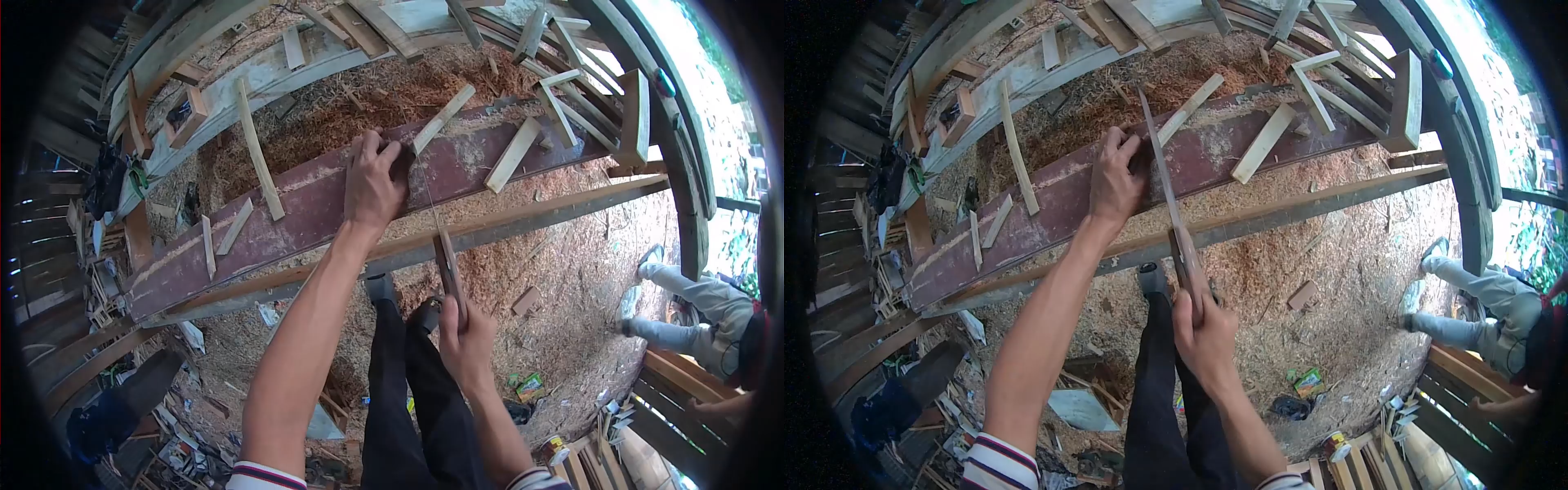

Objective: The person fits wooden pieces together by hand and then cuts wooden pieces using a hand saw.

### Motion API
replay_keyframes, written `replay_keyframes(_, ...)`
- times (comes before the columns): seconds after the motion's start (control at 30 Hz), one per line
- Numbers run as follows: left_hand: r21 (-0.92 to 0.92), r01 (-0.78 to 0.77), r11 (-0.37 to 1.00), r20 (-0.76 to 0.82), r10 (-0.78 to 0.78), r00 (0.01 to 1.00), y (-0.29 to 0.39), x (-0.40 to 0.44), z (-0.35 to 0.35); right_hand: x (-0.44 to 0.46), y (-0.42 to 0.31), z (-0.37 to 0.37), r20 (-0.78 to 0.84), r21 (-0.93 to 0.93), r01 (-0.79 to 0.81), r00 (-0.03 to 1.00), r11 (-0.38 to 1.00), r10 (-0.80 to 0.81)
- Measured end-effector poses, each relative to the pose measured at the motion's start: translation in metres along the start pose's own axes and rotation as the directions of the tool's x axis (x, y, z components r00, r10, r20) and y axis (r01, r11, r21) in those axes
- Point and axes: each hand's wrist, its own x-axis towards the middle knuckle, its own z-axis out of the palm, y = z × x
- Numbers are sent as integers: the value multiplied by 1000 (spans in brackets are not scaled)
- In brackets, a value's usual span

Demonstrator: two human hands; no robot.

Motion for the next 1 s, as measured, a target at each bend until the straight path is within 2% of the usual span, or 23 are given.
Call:
replay_keyframes(0.03, 8, -15, 1000, 3, 15, 1000, 0, 0, 0, 2, 0, 0, 5, -1, 5, 1000, 1000, -5)
replay_keyframes(0.1, 9, 22, 1000, -29, -22, 999, -1, 1, 4, 1, 2, -1, 0, -121, 13, 1000, 993, -13)
replay_keyframes(0.17, 12, 53, 999, -73, -52, 996, -1, 4, 2, 7, 6, -6, 7, -93, 14, 1000, 996, -13)
replay_keyframes(0.23, 80, -74, 994, 56, 70, 996, -1, 5, -4, 1, 14, -18, 30, -116, 16, 999, 993, -13)
replay_keyframes(0.27, 86, -82, 993, 64, 77, 995, 1, 2, -2, -4, 13, -19, 27, -105, 11, 1000, 994, -8)
replay_keyframes(0.33, 53, -86, 995, -26, 88, 996, 1, -6, 3, -11, 4, -19, 15, -21, -29, 999, 999, 29)
replay_keyframes(0.37, 55, -96, 994, -19, 97, 995, -1, -6, 4, -10, 0, -17, 8, -12, -32, 999, 999, 32)
replay_keyframes(0.43, -65, 3, 998, -32, -5, 999, -2, -5, 8, -2, -10, -14, -1, -104, -5, 1000, 995, 5)
replay_keyframes(0.47, -61, -10, 998, -57, 7, 998, -4, -4, 9, 0, -12, -19, 39, -94, -51, 998, 994, 55)
replay_keyframes(0.57, -62, 32, 998, 17, -31, 999, 8, -4, 0, -2, -1, -34, 51, -59, 9, 999, 998, -5)
replay_keyframes(0.63, -20, -4, 1000, 2, 4, 1000, 8, -7, 2, -8, -1, -35, 92, -81, -3, 996, 997, 10)
replay_keyframes(0.7, 18, -39, 999, -13, 39, 999, 7, -9, 2, -11, -7, -28, 46, -18, -42, 998, 999, 43)
replay_keyframes(0.73, -19, -6, 1000, -14, 6, 1000, 8, -10, 2, -2, -6, -21, 49, -19, -37, 998, 999, 38)
replay_keyframes(0.83, -84, 49, 995, -29, -52, 998, 7, -12, 5, 39, 7, 7, 3, 5, 47, 999, 999, -47)
replay_keyframes(0.9, -111, 67, 992, -37, -72, 997, 6, -9, 6, 52, 13, 18, -11, -88, 150, 988, 985, -151)
replay_keyframes(0.93, -90, 61, 994, -35, -64, 997, 6, -9, 6, 46, 7, 11, 5, 17, 96, 995, 995, -96)
replay_keyframes(1.0, -78, 59, 995, -33, -62, 998, 9, -12, 7, 9, 19, 1, -15, 3, 104, 994, 995, -104)
